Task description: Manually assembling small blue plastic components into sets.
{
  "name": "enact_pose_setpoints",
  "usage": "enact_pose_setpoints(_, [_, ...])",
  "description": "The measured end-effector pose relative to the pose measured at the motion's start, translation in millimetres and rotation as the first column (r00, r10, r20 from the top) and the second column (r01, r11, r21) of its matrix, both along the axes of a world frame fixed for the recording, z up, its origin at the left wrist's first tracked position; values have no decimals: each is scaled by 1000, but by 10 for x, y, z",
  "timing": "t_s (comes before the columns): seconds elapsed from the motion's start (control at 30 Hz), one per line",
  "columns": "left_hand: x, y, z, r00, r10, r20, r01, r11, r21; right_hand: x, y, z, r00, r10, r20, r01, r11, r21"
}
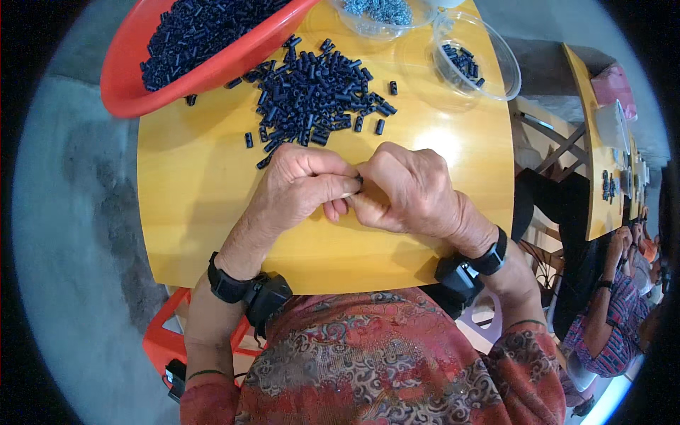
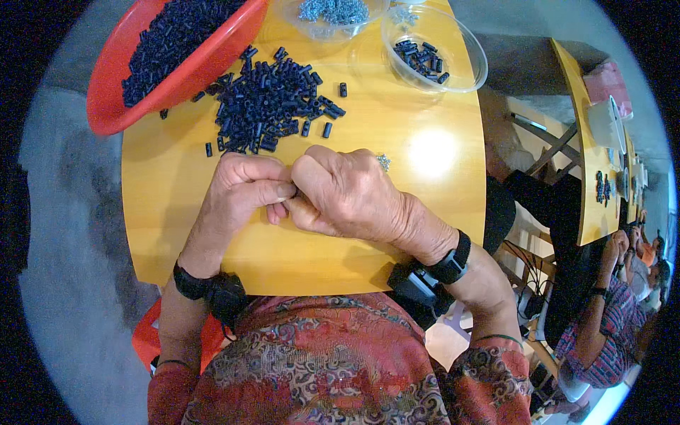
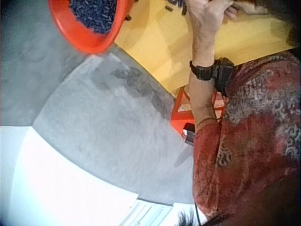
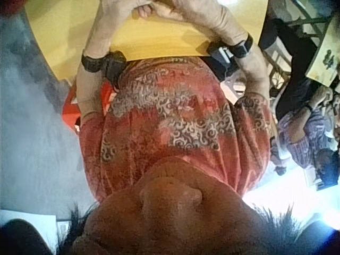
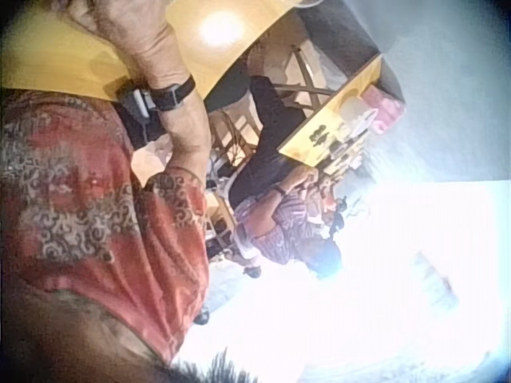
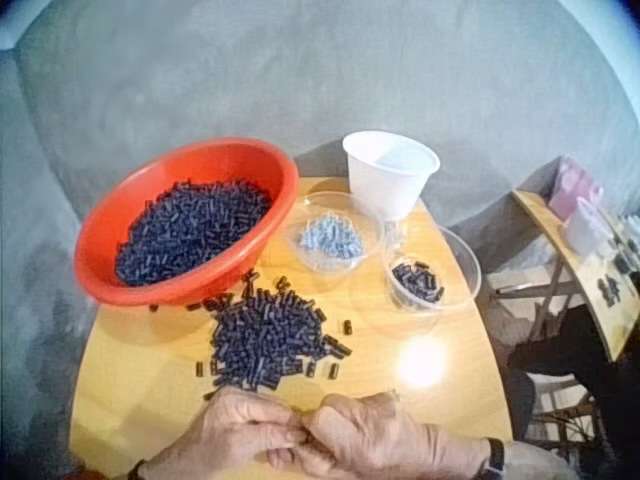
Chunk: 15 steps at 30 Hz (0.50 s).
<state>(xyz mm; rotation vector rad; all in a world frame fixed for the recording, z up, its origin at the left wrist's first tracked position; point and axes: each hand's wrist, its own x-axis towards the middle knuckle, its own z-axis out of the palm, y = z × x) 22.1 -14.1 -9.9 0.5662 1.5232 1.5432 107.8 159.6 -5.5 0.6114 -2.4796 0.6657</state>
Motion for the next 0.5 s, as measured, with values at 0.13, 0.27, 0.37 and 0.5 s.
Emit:
enact_pose_setpoints(0.13, [7, 0, -10, 998, 53, 29, -53, 998, 29, -7, 1, -48, 1000, 3, -2, -3, 1000, -24])
enact_pose_setpoints(0.27, [1, 4, 21, 999, 47, 24, -47, 999, 0, -2, 2, -4, 999, -16, 34, 17, 999, -40])
enact_pose_setpoints(0.37, [1, -20, 32, 998, 63, 18, -63, 998, -2, -1, -11, 40, 997, -29, 67, 34, 997, -63])
enact_pose_setpoints(0.5, [9, -4, 33, 997, 72, -33, -73, 997, -27, 9, -23, 84, 989, -82, 124, 94, 991, -95])
